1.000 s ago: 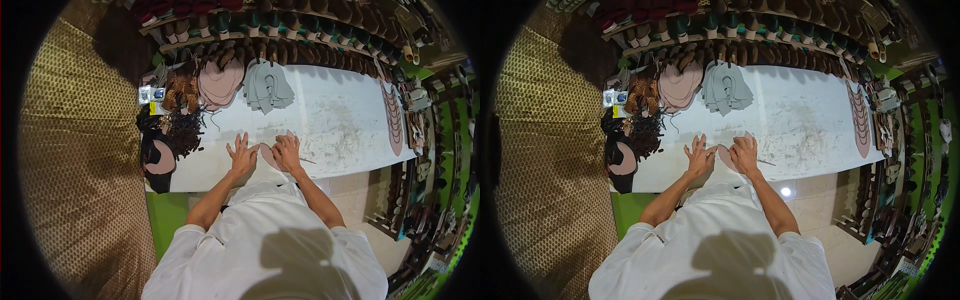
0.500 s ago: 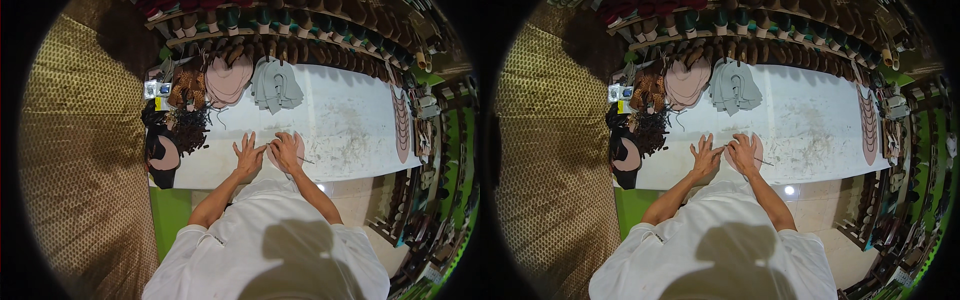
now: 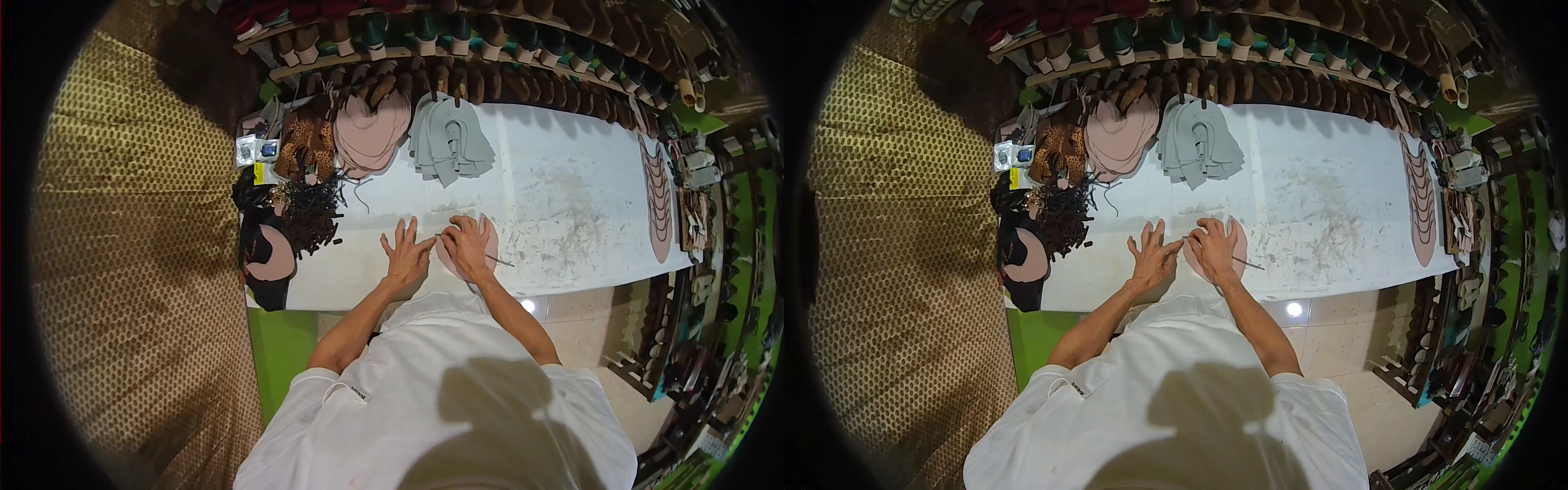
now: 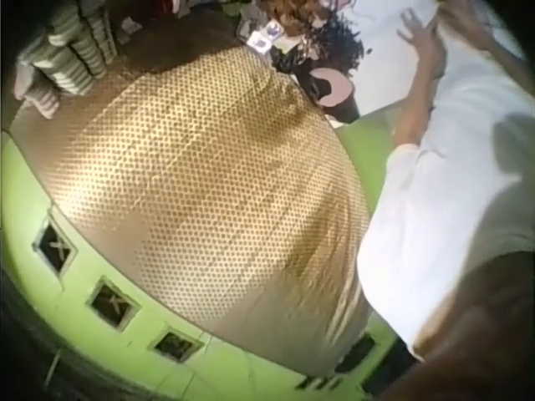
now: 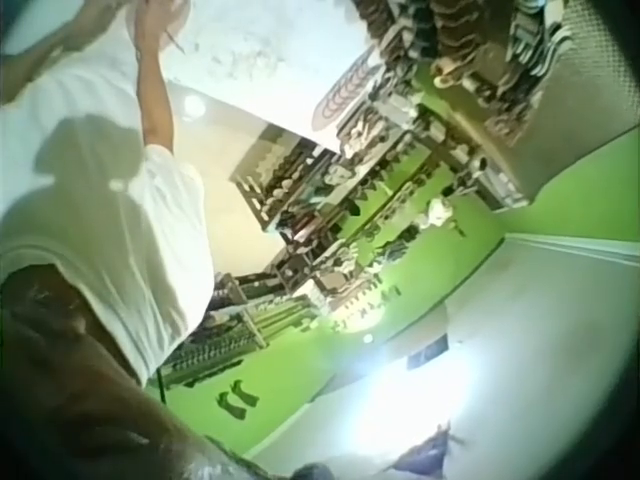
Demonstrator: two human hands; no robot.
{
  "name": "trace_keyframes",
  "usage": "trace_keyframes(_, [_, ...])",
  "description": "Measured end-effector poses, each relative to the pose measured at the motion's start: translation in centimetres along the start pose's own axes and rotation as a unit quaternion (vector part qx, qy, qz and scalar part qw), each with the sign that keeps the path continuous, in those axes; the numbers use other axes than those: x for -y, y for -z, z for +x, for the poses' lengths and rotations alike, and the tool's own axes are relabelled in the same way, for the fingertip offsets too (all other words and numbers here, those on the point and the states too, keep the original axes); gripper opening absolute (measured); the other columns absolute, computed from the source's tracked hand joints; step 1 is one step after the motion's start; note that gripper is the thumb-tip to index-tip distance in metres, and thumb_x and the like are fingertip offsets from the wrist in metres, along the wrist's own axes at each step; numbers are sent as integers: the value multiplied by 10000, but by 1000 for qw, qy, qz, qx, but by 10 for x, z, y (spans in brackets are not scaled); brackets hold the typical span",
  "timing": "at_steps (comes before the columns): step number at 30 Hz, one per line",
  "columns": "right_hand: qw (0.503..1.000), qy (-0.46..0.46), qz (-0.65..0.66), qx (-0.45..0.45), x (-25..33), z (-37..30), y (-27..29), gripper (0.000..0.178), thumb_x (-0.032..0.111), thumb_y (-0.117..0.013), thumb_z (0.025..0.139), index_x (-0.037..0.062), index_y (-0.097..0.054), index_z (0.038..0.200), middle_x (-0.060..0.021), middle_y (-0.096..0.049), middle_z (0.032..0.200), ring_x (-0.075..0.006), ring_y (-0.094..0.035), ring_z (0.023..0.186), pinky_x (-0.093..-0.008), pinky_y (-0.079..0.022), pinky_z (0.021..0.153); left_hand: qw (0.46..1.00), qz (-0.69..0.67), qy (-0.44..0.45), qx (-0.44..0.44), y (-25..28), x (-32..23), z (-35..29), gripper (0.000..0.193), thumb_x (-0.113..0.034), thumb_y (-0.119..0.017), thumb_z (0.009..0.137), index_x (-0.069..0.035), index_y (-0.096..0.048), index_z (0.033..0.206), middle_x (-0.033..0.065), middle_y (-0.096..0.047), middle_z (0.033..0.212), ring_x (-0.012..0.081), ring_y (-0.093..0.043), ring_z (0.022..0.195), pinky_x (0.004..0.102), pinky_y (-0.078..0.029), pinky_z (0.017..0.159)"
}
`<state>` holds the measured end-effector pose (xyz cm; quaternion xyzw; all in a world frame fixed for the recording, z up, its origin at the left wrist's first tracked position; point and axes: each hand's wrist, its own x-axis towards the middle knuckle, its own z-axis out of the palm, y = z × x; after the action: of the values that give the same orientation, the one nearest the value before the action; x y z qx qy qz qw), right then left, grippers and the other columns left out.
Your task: Manually assembling and aligning leather shoe components on an industrial workbench.
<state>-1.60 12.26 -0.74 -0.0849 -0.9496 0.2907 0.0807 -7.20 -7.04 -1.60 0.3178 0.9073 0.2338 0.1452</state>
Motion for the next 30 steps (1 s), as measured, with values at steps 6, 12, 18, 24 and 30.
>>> trace_keyframes(6, [1000,1,-8,-5,-1,1,-2,123,239,-721,927,152,-781,990,-15,-618,1235,-224,-526,1291,-649,-163,1197,999,5,-20,-36,0,-1,1,420,-143,-670,902,-276,-716,1299,177,-238,1688,431,-165,1557,819,-104,1096])
trace_keyframes(12, [1000,8,-26,-2,-1,2,-1,118,233,-716,928,157,-777,994,-12,-616,1234,-228,-525,1290,-663,-154,1197,998,31,-31,-40,2,-5,5,491,-127,-672,898,-298,-670,1358,169,-251,1689,427,-173,1557,813,-115,1097])
trace_keyframes(18, [999,-2,-32,4,-1,2,1,117,235,-706,938,160,-779,992,-16,-622,1244,-231,-522,1296,-672,-148,1199,995,86,-42,18,2,-6,9,517,-193,-647,935,-345,-624,1429,179,-211,1713,440,-174,1556,806,-103,1099])
trace_keyframes(24, [1000,-15,-9,-14,-9,-10,3,199,252,-703,943,177,-803,1098,-19,-631,1308,-235,-513,1320,-648,-161,1207,988,114,-97,-42,2,-5,9,463,-183,-657,935,-300,-653,1383,139,-254,1702,401,-224,1547,798,-143,1098])
trace_keyframes(30, [998,-20,-60,-30,-20,-29,11,180,247,-728,916,157,-813,1047,-24,-635,1322,-246,-526,1313,-630,-189,1198,984,138,-108,-23,6,-9,10,432,-233,-625,969,-261,-643,1400,139,-251,1706,397,-225,1551,783,-144,1111])
